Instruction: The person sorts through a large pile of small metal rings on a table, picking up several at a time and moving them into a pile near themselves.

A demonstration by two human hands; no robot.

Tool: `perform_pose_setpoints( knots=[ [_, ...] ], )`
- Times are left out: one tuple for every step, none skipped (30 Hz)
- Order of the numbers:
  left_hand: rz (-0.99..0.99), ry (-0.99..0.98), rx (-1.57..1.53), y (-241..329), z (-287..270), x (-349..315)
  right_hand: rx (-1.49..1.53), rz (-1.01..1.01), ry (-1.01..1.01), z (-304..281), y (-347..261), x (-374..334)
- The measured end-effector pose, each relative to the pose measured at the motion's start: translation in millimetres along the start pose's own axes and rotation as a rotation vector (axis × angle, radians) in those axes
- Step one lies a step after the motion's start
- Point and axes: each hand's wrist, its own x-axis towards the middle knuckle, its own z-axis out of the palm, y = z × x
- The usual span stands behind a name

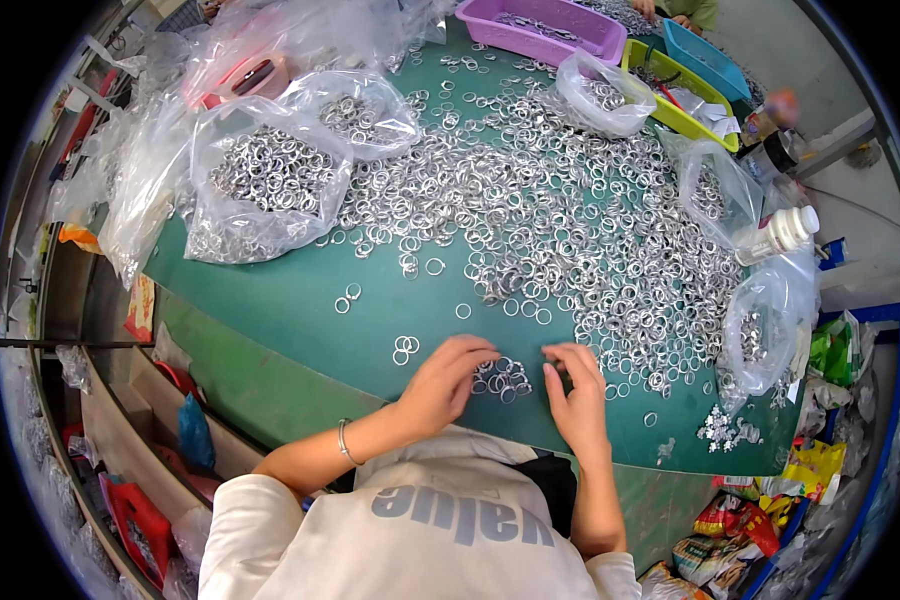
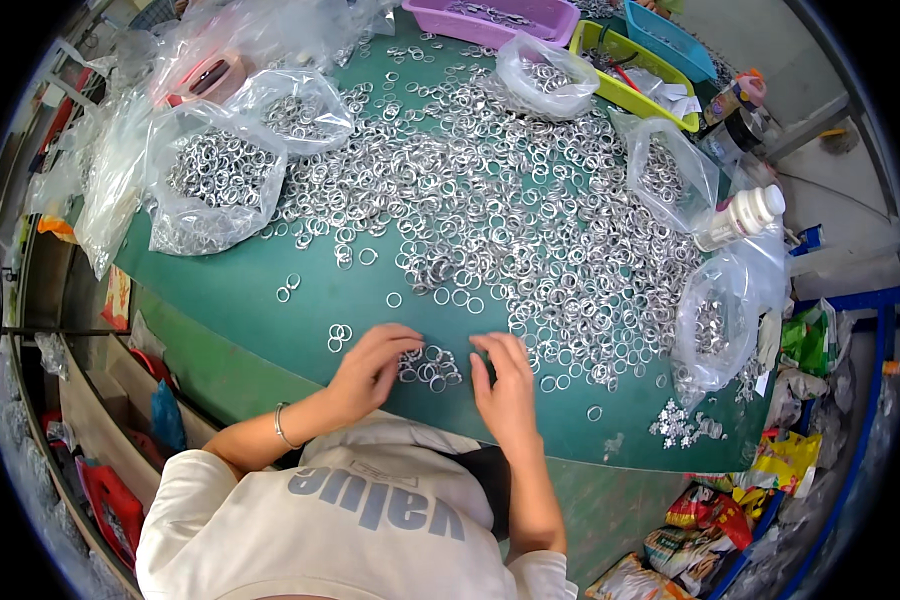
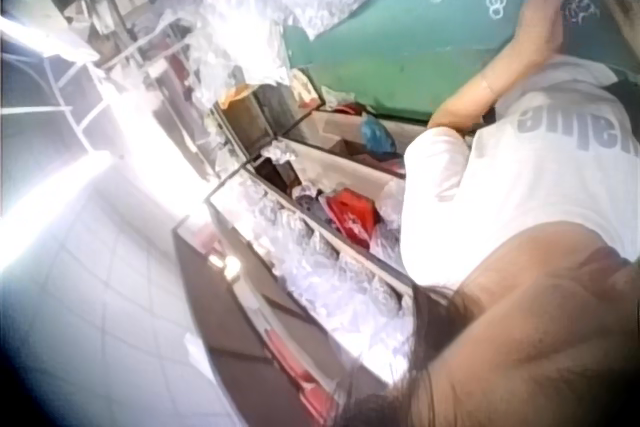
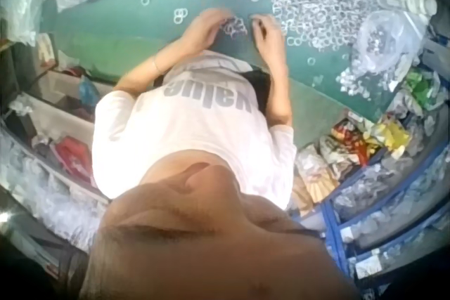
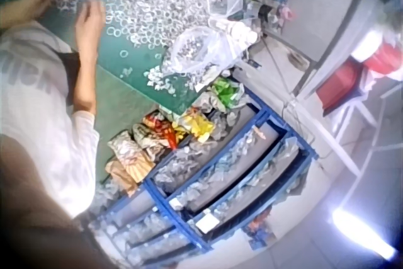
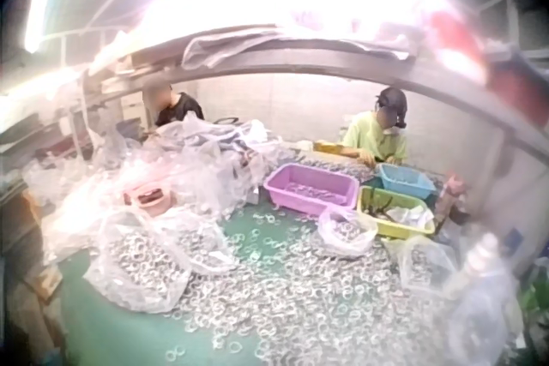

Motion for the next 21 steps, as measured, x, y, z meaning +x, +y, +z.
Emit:
perform_pose_setpoints(
  knots=[
    [-0.017, 0.025, 0.029, 1, -2, -5, -0.012, -0.076, 0.001, 6, -1, 0],
    [-0.032, 0.05, 0.06, 2, -6, -11, -0.022, -0.155, 0.003, 12, -4, 0],
    [-0.047, 0.075, 0.091, 3, -8, -16, -0.032, -0.233, 0.005, 18, -7, 1],
    [-0.066, 0.091, 0.113, 4, -9, -22, -0.13, -0.251, -0.03, 21, -13, -3],
    [-0.084, 0.08, 0.134, 5, -13, -26, -0.088, -0.249, -0.06, 20, -12, -6],
    [-0.1, 0.068, 0.155, 6, -17, -29, -0.046, -0.245, -0.088, 17, -10, -8],
    [-0.117, 0.054, 0.175, 7, -19, -31, -0.004, -0.24, -0.116, 14, -7, -9],
    [-0.113, 0.037, 0.158, 7, -18, -32, 0.013, -0.185, -0.091, 10, -4, -9],
    [-0.109, 0.02, 0.14, 5, -14, -33, 0.005, -0.192, -0.059, 11, -5, -7],
    [-0.105, 0.002, 0.123, 3, -9, -33, -0.002, -0.198, -0.026, 14, -7, -4],
    [-0.089, -0.027, 0.123, 0, -1, -31, -0.011, -0.206, 0.011, 17, -10, 0],
    [-0.074, -0.057, 0.123, 0, 9, -30, 0.014, -0.219, -0.032, 21, -14, 3],
    [-0.06, -0.087, 0.123, 2, 16, -29, 0.013, -0.235, -0.031, 23, -16, 2],
    [-0.077, -0.066, 0.058, 5, 20, -29, 0.011, -0.256, -0.028, 25, -16, 3],
    [-0.065, -0.035, 0.079, 3, 16, -26, 0.009, -0.278, -0.026, 26, -17, 5],
    [-0.054, -0.003, 0.1, 0, 10, -21, -0.039, -0.27, 0.009, 20, -16, 10],
    [-0.048, 0.028, 0.123, -4, 3, -17, -0.054, -0.265, 0.054, 18, -14, 15],
    [-0.046, 0.041, 0.154, -12, -5, -7, -0.136, -0.303, 0.031, 18, -14, 22],
    [-0.041, 0.05, 0.235, -17, -11, 7, -0.218, -0.34, 0.007, 18, -15, 32],
    [-0.035, 0.058, 0.314, -18, -16, 24, -0.284, -0.383, -0.014, 23, -15, 42],
    [-0.028, 0.068, 0.393, -19, -19, 40, -0.35, -0.429, -0.034, 29, -15, 55]
  ],
)
